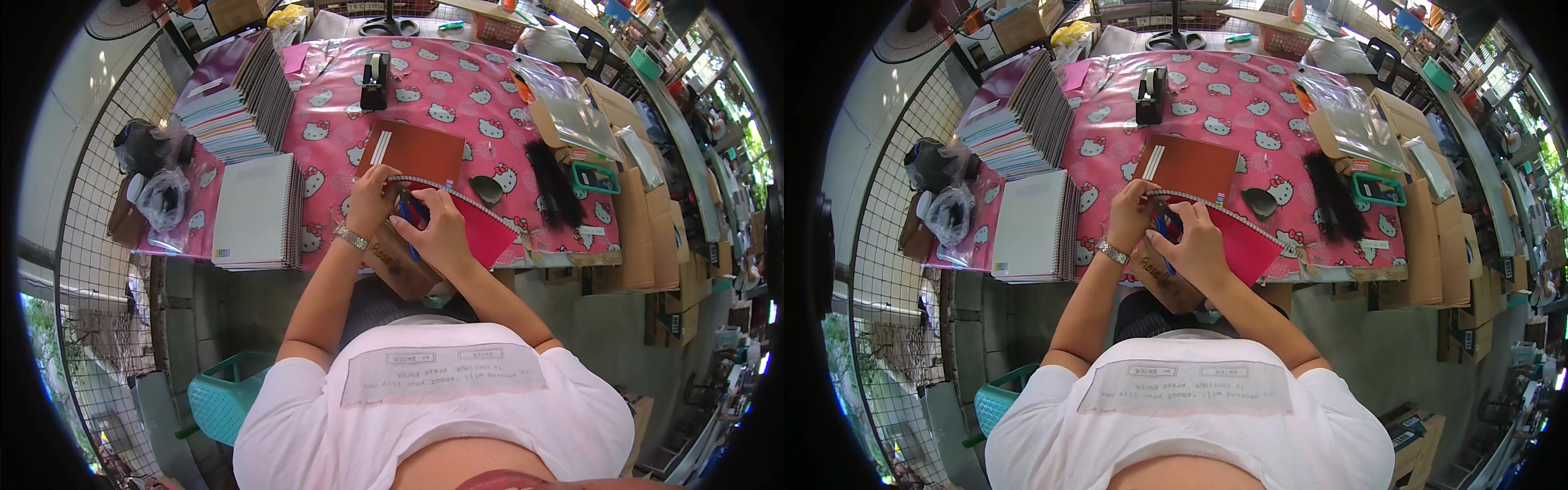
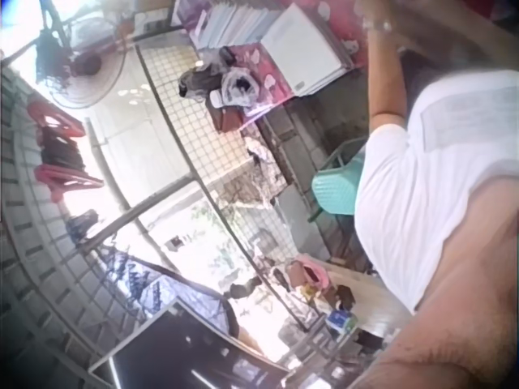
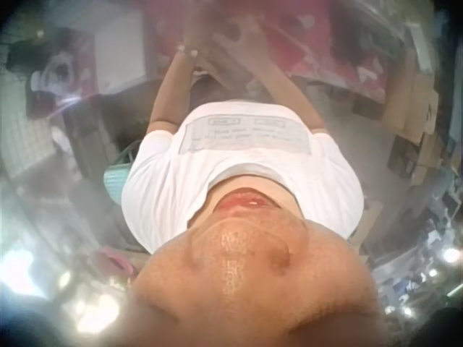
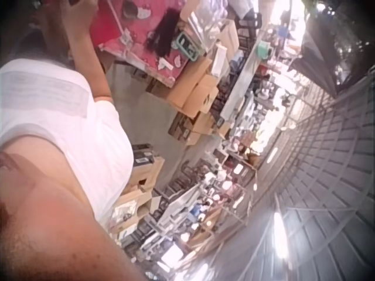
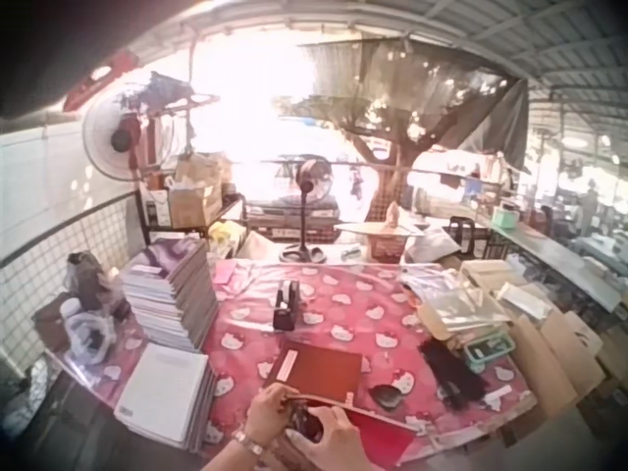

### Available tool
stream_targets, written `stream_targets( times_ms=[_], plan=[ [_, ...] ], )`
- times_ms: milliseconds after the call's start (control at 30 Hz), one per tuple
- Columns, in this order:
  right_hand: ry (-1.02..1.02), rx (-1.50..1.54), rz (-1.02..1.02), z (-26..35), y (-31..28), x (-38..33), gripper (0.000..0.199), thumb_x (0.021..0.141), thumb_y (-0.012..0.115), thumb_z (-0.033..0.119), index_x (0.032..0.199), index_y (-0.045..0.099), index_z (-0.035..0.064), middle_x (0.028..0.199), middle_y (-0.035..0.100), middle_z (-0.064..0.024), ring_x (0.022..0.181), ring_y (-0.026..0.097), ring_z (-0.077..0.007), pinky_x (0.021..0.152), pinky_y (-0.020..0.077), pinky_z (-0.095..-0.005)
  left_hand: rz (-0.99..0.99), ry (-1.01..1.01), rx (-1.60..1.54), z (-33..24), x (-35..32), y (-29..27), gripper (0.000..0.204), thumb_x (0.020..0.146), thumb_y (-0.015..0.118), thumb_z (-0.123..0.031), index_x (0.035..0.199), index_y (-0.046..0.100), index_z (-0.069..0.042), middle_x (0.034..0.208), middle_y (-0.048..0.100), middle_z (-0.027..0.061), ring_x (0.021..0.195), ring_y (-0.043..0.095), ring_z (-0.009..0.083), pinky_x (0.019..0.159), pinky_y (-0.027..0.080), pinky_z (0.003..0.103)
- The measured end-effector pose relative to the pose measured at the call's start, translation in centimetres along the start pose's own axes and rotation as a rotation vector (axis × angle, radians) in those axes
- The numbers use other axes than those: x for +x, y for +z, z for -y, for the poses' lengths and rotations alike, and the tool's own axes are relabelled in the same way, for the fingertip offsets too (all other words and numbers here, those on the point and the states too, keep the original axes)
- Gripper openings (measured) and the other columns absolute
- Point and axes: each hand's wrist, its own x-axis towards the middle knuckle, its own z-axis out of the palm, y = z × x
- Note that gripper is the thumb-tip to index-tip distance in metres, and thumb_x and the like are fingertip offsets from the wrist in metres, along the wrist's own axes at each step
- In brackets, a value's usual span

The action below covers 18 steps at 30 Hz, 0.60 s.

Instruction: The person organizes notebooks by inserting spiral bindings into them and placing them into a box.

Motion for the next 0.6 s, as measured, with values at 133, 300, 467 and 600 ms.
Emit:
stream_targets(
  times_ms=[133,300,467,600],
  plan=[
    [-0.048,-0.091,-0.009,0.0,0.1,0.2,0.051,0.075,0.08,0.03,0.111,0.061,0.0008,0.104,0.059,-0.0163,0.082,0.064,-0.0301,0.073,0.054,-0.0394,-0.008,0.007,-0.008,0.4,-0.1,-0.1,0.025,0.075,0.065,0.009,0.095,0.064,-0.005,0.093,0.069,0.0073,0.077,0.07,0.0209,0.065,0.056,0.03],
    [-0.056,-0.124,0.0,0.6,-0.2,0.1,0.048,0.075,0.079,0.028,0.109,0.061,0.0,0.101,0.058,-0.0171,0.083,0.066,-0.0313,0.072,0.0543,-0.039,-0.006,0.009,-0.021,0.4,-0.2,0.2,0.025,0.075,0.064,0.009,0.096,0.064,-0.005,0.092,0.068,0.0074,0.078,0.069,0.0203,0.064,0.056,0.03],
    [0.495,0.811,0.289,-0.6,0.1,0.6,0.045,0.09,0.067,0.028,0.123,0.051,0.0025,0.1,0.061,-0.0158,0.081,0.067,-0.0281,0.072,0.0568,-0.0379,-0.026,0.046,0.026,0.2,-0.4,0.3,0.024,0.076,0.064,0.007,0.096,0.064,-0.005,0.093,0.069,0.0075,0.077,0.069,0.0205,0.064,0.055,0.029],
    [0.611,1.14,0.453,-0.2,0.3,0.5,0.042,0.098,0.057,0.025,0.131,0.043,0.0043,0.104,0.059,-0.0125,0.086,0.066,-0.0223,0.076,0.0569,-0.0358,-0.136,0.079,-0.045,-0.2,-0.5,-1.5,0.021,0.079,0.066,0.005,0.095,0.064,-0.007,0.091,0.067,0.0087,0.073,0.068,0.0259,0.063,0.055,0.035]
  ],
)
